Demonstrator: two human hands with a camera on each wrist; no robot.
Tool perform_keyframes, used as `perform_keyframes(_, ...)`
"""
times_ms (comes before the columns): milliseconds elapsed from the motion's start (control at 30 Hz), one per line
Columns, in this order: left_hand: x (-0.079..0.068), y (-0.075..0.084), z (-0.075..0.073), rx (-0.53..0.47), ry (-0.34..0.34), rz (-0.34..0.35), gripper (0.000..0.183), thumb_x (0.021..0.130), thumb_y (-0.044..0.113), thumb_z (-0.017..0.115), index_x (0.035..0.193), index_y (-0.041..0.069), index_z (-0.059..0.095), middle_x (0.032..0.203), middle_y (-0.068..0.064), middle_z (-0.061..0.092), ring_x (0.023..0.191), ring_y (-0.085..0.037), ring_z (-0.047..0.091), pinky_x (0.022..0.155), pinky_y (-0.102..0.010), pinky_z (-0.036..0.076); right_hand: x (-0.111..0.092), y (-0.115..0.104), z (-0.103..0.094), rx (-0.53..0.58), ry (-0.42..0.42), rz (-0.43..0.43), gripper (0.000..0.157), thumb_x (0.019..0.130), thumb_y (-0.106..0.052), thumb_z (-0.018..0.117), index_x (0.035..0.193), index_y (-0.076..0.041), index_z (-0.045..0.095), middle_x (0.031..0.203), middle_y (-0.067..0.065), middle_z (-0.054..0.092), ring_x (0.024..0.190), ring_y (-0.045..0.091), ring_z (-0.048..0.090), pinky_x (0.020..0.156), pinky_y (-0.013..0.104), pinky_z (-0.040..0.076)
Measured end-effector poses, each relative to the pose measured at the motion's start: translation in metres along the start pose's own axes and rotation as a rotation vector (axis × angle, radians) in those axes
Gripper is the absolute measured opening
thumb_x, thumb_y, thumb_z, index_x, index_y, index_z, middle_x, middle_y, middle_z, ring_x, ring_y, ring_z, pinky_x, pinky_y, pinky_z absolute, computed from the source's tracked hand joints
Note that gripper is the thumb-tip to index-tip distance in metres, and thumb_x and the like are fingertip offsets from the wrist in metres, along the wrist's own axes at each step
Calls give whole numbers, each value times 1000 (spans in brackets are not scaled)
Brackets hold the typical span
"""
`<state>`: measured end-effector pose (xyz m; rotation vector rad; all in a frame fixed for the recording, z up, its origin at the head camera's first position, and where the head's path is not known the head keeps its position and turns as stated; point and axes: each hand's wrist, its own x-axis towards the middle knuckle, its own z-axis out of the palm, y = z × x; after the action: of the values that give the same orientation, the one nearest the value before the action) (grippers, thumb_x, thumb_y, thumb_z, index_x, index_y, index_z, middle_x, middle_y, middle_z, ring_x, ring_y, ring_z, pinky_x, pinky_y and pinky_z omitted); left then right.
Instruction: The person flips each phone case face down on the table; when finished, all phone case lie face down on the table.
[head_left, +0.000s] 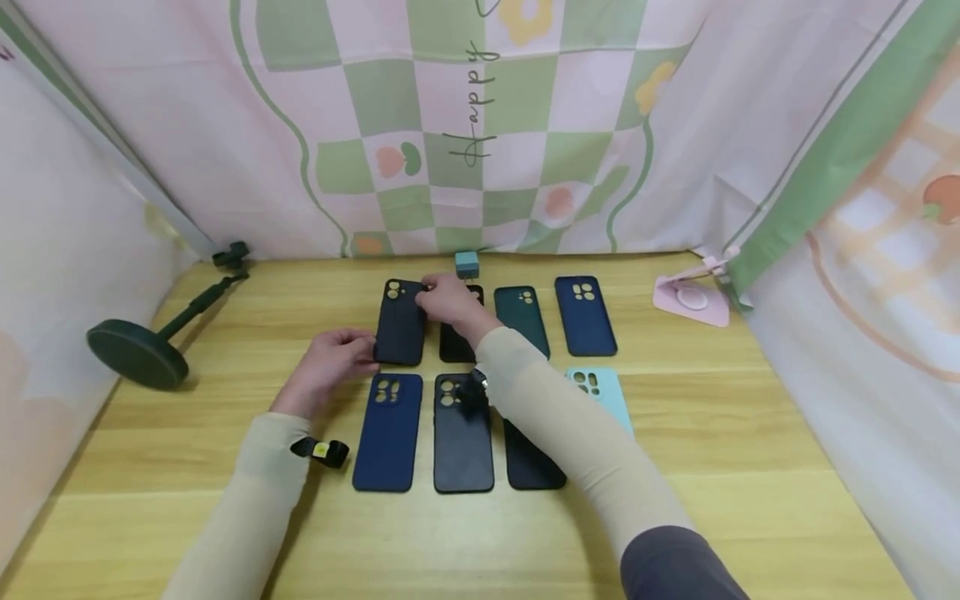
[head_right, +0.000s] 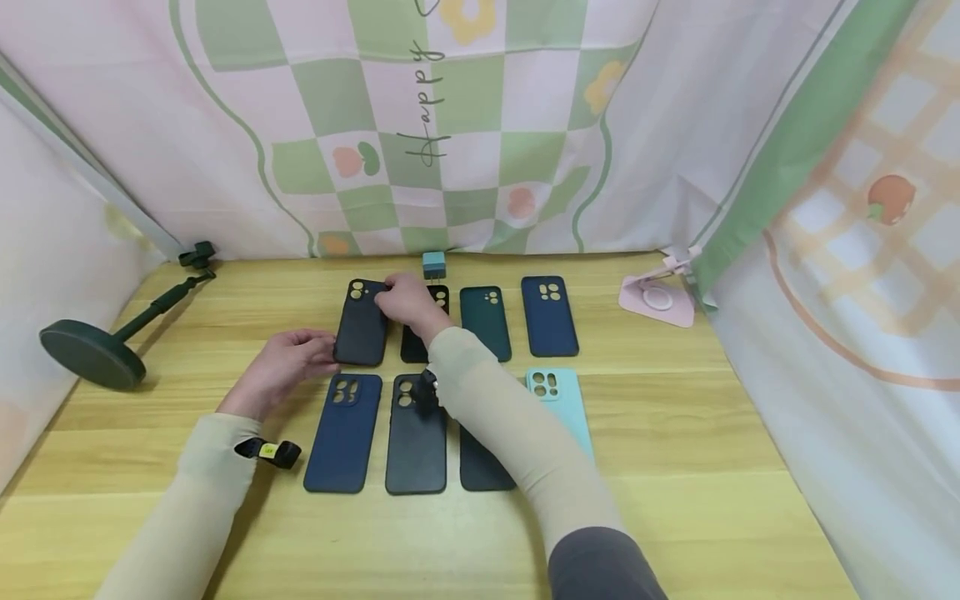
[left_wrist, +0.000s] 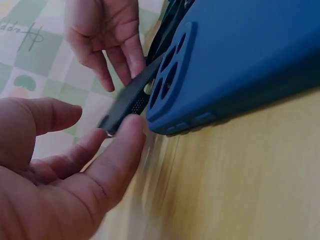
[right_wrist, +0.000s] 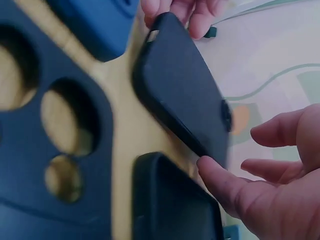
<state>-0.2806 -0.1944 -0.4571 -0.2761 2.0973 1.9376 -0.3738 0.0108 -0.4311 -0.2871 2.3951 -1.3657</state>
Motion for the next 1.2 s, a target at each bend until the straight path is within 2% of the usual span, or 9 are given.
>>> perform_keyframes(133,0,-2,-1,41,-23,13,40,102,14,50,133,-12,48,121,-27,55,100,-28,64,87,-35,55,-5,3,0,-9,-34,-20,54,100,-17,50,151,-4,35,152,15,38,119,23,52,93,39,46)
perform_keyframes(300,-1,0,-2,86,-11,28,40,101,17,53,131,-9,49,121,-25,55,102,-32,64,86,-36,55,-6,6,-5,27,-35,-24,54,99,-18,51,149,-4,38,142,15,48,98,25,62,86,36,49)
perform_keyframes(467,-8,10,4,154,-18,108,36,100,18,58,126,-6,54,118,-24,56,100,-35,64,83,-39,57,-6,11,-19,74,64,-1,47,96,-14,55,140,1,49,124,15,61,93,28,67,79,33,55)
perform_keyframes(667,-13,23,32,214,-81,178,30,98,16,60,117,-8,59,110,-26,59,94,-39,63,77,-38,58,-7,21,-47,106,182,68,36,95,-11,57,129,2,56,108,20,64,85,31,67,69,35,58)
perform_keyframes(767,-14,25,44,245,-91,196,26,98,15,61,113,-7,61,105,-25,61,87,-35,65,74,-38,59,-8,24,-58,-27,191,57,29,95,-15,56,120,-2,61,93,15,66,71,26,62,66,37,55)
perform_keyframes(867,-14,24,50,263,-104,227,24,98,14,61,111,-7,62,102,-27,61,83,-35,66,74,-40,59,-4,26,-65,-268,210,26,12,93,-14,54,88,-6,61,66,4,51,54,21,47,54,34,43)
perform_keyframes(1000,-15,22,52,286,-109,235,22,98,15,62,108,-3,63,100,-25,63,83,-33,67,74,-40,59,2,30,-70,-557,218,34,30,91,-11,53,64,-14,39,54,-2,28,47,16,27,49,30,27)
perform_keyframes(1100,-15,19,50,292,-100,219,20,98,18,62,107,0,64,102,-23,63,83,-29,68,75,-40,59,7,32,-68,-640,203,62,35,91,-10,54,59,-15,39,51,-3,28,46,16,27,48,30,29)
perform_keyframes(1200,-15,18,48,289,-90,211,20,98,19,62,107,1,64,102,-22,63,83,-28,68,76,-40,59,12,35,-64,-652,198,73,39,91,-10,56,56,-16,39,51,-3,28,46,16,27,48,31,30)
